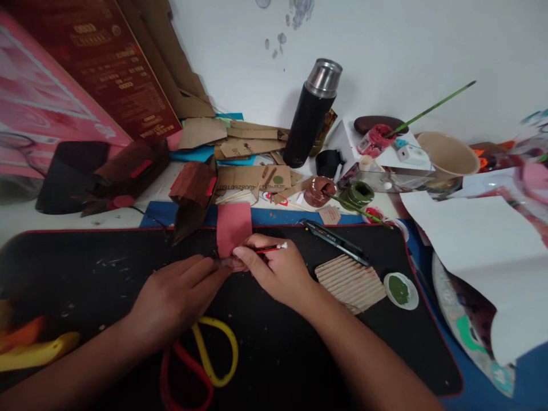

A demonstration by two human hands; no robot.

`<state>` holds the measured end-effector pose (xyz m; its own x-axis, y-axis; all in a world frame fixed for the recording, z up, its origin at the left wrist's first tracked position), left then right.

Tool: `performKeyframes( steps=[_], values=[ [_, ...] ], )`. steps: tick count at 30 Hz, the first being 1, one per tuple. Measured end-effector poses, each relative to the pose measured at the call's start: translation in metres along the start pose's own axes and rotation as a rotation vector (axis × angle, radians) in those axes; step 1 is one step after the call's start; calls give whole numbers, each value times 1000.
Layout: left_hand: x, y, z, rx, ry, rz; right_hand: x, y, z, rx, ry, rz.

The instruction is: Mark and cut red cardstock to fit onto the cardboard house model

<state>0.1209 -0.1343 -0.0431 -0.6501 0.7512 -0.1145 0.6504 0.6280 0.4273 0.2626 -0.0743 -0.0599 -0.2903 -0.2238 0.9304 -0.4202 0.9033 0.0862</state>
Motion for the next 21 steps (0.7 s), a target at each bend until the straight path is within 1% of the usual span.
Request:
performKeyframes(
  steps=[4, 11, 21],
  values=[
    [1, 1, -2, -8, -1, 0, 3, -1, -2, -3, -44, -30],
    [2, 2, -2, -26, 6, -8, 12, -4, -7, -18, -183, -131],
    [2, 0, -1, -20, 11, -13, 13, -7, -20, -68, -299, -119]
  ],
)
Point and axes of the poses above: each hand's wrist, its own y-axis towards the middle knuckle, its own z-axis out of the palm, x = y × z, the point moved 8 cm from there along y, towards the middle knuckle
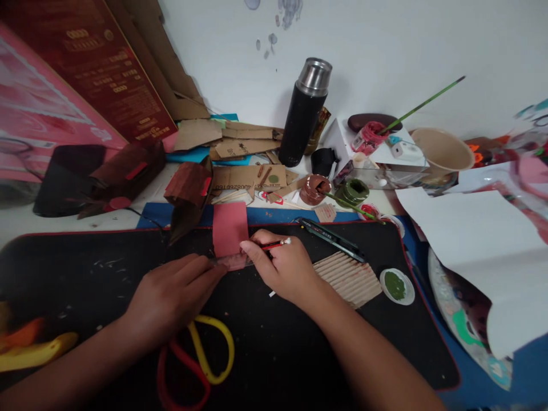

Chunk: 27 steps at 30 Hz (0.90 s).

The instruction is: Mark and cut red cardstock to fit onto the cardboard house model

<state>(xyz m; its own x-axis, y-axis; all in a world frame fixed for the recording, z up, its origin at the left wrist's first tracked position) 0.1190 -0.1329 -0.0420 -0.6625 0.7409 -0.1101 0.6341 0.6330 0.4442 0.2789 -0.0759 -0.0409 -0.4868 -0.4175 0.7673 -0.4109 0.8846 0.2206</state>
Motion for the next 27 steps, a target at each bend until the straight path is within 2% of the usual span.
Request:
performKeyframes(
  steps=[6, 13, 18, 22, 27],
  values=[
    [0, 1, -1, 1, 21, 4, -2, 0, -4, -57, 113, 12],
    [-1, 0, -1, -10, 35, 8, -24, -4, -10, -183, 358, 199],
    [2, 0, -13, -102, 45, -17, -30, -3, -12, -224, 435, 237],
    [7, 2, -26, -168, 112, -59, -34, -1, -20, -276, 420, 224],
    [20, 2, -31, -186, 101, -143, -39, 0, -23, -255, 252, 168]
  ],
)
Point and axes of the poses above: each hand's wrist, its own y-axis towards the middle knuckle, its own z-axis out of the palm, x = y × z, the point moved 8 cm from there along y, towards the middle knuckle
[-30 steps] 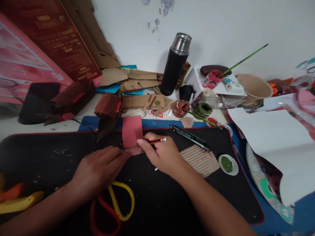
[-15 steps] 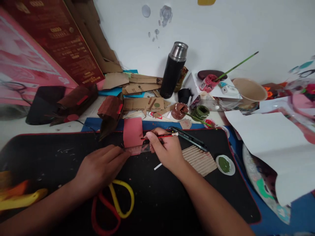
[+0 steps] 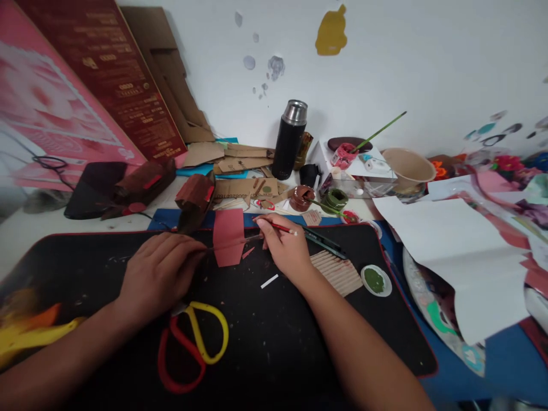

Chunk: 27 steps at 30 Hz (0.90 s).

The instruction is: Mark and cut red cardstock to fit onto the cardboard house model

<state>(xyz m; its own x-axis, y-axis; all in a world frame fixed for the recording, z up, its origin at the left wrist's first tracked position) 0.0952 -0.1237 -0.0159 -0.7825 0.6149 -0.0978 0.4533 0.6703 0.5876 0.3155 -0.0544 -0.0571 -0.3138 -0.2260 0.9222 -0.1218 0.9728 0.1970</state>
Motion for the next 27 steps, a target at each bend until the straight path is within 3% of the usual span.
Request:
performKeyframes(
  steps=[6, 11, 14, 17, 21, 27],
  values=[
    [31, -7, 0, 46, -50, -225, 12, -4, 6, 45, -250, -255],
    [48, -6, -6, 85, -139, -328, 9, -4, 9, 81, -286, -307],
    [36, -4, 0, 212, -277, -202, 6, -2, 7, 65, -194, -252],
    [10, -5, 5, 299, -361, 13, -1, -1, 9, 75, 32, -82],
    [-12, -10, 6, 226, -309, 158, -4, -5, 19, 107, 301, 88],
    [-14, -18, 15, 205, -278, 179, -11, -11, 35, 180, 368, 222]
  ],
)
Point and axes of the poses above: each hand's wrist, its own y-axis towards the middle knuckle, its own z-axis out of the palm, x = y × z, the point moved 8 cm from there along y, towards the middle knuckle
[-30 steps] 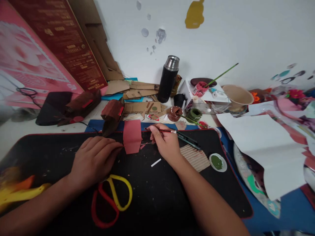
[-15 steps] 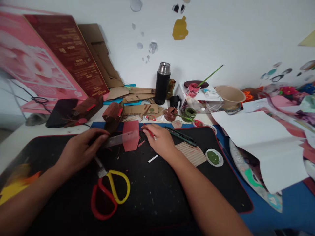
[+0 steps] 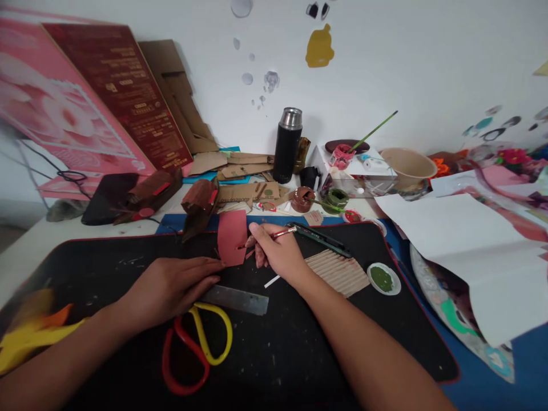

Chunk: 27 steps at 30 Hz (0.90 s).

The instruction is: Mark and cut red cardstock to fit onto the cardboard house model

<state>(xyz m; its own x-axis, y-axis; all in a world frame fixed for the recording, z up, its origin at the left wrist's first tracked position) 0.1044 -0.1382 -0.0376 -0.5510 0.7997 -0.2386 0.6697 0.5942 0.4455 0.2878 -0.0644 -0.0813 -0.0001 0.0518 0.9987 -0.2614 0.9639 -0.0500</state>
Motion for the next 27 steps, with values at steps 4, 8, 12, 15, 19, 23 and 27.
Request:
performKeyframes(
  steps=[4, 8, 12, 15, 19, 23, 27],
  values=[
    [-1, -2, 1, -3, -12, 3, 0, -2, 7, 52, -47, -3],
    [-4, 0, 1, -11, -10, 3, 1, -4, 13, 96, -79, -20],
    [-6, 1, 1, -14, -7, 12, 0, -4, 14, 97, -96, -15],
    [-6, 1, 1, -12, -8, 17, 0, -3, 15, 104, -104, -23],
    [-7, 1, 0, -16, -3, 22, -1, -3, 16, 111, -117, -24],
    [-7, 1, 0, -13, 7, 20, -2, -4, 16, 117, -135, -20],
    [-7, 2, 0, -17, 6, 22, -1, -4, 17, 124, -146, -25]
  ],
)
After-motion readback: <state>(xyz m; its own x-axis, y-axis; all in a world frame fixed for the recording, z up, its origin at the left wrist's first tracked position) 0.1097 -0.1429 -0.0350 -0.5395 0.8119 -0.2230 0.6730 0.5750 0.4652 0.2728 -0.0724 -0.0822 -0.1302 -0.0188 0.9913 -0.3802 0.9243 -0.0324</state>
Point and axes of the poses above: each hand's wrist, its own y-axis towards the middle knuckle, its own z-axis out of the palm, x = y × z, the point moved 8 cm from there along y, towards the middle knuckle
